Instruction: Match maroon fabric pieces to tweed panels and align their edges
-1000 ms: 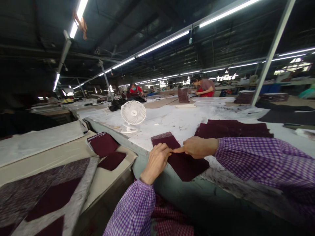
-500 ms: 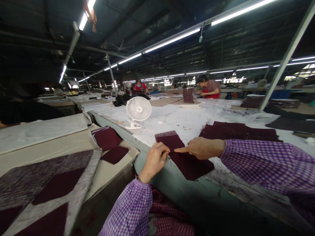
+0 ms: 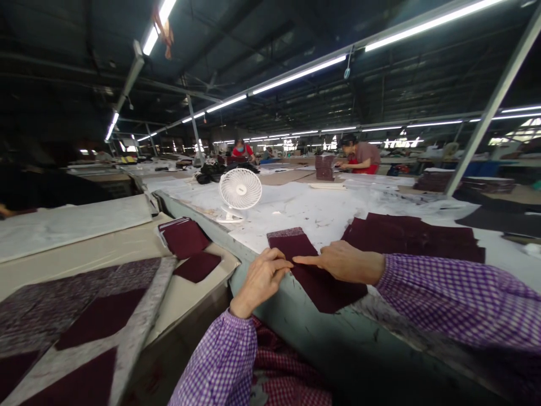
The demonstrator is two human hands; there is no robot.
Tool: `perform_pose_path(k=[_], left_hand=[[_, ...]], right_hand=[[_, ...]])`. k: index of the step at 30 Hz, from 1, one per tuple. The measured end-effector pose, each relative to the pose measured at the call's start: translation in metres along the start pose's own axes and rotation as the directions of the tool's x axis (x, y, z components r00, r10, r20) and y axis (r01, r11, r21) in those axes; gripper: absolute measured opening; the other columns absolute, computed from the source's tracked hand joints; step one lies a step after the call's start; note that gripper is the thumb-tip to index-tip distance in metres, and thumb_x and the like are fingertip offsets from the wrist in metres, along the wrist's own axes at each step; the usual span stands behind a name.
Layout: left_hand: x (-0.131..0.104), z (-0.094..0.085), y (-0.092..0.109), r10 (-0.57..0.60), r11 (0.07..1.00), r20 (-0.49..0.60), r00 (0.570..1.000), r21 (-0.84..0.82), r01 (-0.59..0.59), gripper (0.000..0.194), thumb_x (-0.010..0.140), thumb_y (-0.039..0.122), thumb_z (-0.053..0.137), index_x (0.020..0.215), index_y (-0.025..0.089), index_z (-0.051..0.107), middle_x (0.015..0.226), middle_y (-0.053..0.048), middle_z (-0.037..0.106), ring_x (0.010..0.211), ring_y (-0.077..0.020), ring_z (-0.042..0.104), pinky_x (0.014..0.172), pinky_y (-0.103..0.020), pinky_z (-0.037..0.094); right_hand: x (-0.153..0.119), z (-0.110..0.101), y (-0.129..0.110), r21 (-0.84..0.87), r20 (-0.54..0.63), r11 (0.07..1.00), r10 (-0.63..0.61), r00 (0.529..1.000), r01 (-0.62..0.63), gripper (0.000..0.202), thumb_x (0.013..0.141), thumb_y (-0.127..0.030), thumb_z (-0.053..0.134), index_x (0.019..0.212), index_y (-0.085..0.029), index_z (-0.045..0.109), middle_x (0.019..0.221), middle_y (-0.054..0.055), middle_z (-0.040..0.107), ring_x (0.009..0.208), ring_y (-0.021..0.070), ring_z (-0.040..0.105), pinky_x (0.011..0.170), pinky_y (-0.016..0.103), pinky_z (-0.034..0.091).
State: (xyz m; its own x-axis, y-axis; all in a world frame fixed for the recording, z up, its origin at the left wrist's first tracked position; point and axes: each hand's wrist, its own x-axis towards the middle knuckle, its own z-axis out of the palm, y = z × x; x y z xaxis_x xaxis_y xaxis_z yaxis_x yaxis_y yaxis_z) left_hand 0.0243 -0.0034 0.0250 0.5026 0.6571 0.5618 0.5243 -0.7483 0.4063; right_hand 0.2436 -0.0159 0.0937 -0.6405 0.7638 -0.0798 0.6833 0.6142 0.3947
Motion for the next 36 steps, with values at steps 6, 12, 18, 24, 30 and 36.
perform_pose_path(k=[6,12,18,24,30,36], left_hand=[[0.0,-0.003,0.001,0.024,0.998,0.012,1.0,0.057,-0.025,0.023,0.09,0.021,0.047,0.093,0.022,0.07,0.094,-0.004,0.063,0.09,-0.0178,0.054,0.081,-0.033,0.045],[0.0,0.003,-0.007,0.022,0.998,0.0,1.0,0.065,-0.022,0.016,0.088,0.025,0.051,0.092,0.02,0.065,0.094,-0.004,0.063,0.091,-0.0184,0.055,0.083,-0.034,0.045],[0.006,0.007,-0.001,0.005,0.981,-0.021,1.0,0.196,-0.001,0.025,0.087,0.038,0.053,0.104,0.024,0.065,0.088,-0.004,0.063,0.089,-0.0214,0.055,0.08,-0.039,0.042],[0.027,0.016,0.017,0.048,0.968,0.022,0.999,0.244,-0.052,0.023,0.082,0.038,0.06,0.094,0.018,0.065,0.093,-0.005,0.062,0.091,-0.0222,0.053,0.081,-0.037,0.043],[0.044,0.03,0.02,0.057,0.932,0.09,0.994,0.352,-0.086,0.012,0.085,0.019,0.051,0.079,0.018,0.062,0.085,-0.005,0.061,0.086,-0.0202,0.054,0.078,-0.033,0.043],[0.046,0.032,0.009,-0.174,0.978,-0.064,0.983,0.11,0.18,0.013,0.08,0.014,0.047,0.072,0.018,0.056,0.069,-0.001,0.058,0.07,-0.0158,0.055,0.063,-0.027,0.041]], right_hand=[[0.001,0.009,0.029,0.244,0.026,0.965,0.092,0.995,-0.095,0.044,0.085,-0.028,0.056,0.129,-0.021,0.054,0.102,0.013,0.064,0.091,0.0237,0.06,0.075,0.031,0.043],[0.005,0.014,0.049,0.515,-0.048,0.855,0.107,0.993,-0.067,0.018,0.079,-0.024,0.063,0.091,-0.014,0.069,0.091,0.007,0.065,0.088,0.0179,0.059,0.08,0.026,0.043],[-0.036,-0.008,0.112,0.717,0.135,0.625,0.308,0.942,-0.308,0.022,0.083,-0.026,0.053,0.096,-0.012,0.064,0.09,0.007,0.067,0.077,0.0159,0.061,0.064,0.024,0.048],[-0.079,0.02,0.17,0.317,0.211,0.594,0.716,0.666,-0.739,0.034,0.079,-0.018,0.054,0.112,-0.014,0.063,0.111,0.014,0.064,0.094,0.0247,0.062,0.075,0.033,0.05],[-0.07,0.022,0.17,0.302,0.084,0.663,0.697,0.712,-0.685,0.039,0.084,-0.025,0.05,0.12,-0.011,0.06,0.12,0.015,0.061,0.11,0.0275,0.056,0.092,0.038,0.042],[-0.023,0.005,0.105,0.612,-0.135,0.778,0.279,0.951,-0.141,0.036,0.084,-0.019,0.046,0.115,-0.016,0.063,0.092,0.005,0.071,0.081,0.0149,0.065,0.077,0.025,0.047]])
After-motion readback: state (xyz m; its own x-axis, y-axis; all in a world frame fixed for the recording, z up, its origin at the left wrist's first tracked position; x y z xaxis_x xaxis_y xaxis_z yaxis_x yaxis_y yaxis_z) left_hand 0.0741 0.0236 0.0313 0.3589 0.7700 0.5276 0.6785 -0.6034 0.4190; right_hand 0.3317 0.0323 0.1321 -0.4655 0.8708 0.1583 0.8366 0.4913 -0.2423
